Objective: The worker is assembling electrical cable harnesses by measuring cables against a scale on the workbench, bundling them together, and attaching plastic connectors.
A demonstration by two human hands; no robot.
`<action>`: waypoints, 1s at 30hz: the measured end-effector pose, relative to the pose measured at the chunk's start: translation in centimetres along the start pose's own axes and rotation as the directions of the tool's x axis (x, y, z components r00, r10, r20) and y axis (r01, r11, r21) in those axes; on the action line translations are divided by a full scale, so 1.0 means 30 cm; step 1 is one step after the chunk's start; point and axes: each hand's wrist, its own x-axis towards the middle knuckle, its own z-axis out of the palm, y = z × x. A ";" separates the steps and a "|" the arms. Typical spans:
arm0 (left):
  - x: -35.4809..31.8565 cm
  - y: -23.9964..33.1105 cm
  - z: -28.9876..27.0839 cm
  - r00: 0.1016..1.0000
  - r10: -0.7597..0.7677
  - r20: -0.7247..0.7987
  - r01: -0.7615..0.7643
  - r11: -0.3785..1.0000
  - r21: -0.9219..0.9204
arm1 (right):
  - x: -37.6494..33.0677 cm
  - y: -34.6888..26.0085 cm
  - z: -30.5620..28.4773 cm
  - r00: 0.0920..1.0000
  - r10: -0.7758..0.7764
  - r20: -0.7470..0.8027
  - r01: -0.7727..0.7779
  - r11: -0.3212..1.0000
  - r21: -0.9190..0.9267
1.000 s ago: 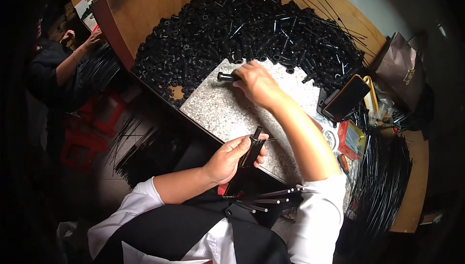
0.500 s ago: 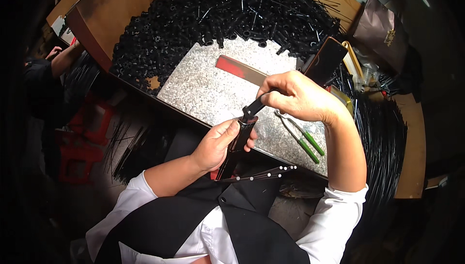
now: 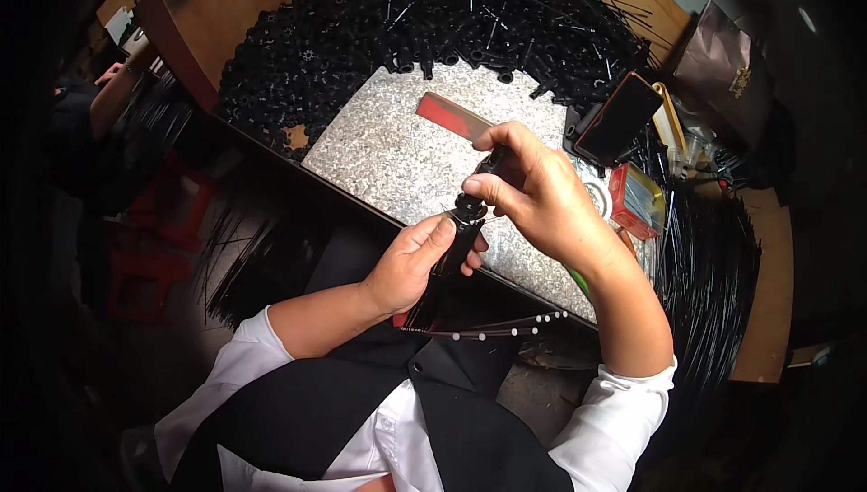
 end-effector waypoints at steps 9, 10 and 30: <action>-0.013 0.007 -0.023 0.990 0.135 -0.024 -0.126 0.963 0.239 | 0.024 -0.063 0.055 0.994 -0.090 -0.060 0.059 0.913 -0.403; -0.013 0.011 -0.017 0.990 0.140 -0.030 -0.128 0.962 0.239 | 0.027 -0.051 0.054 0.994 -0.089 -0.059 0.058 0.913 -0.403; 0.040 0.001 -0.069 0.997 -0.071 0.043 0.079 0.973 -0.215 | 0.046 0.080 0.015 0.999 -0.001 -0.052 0.004 0.999 0.050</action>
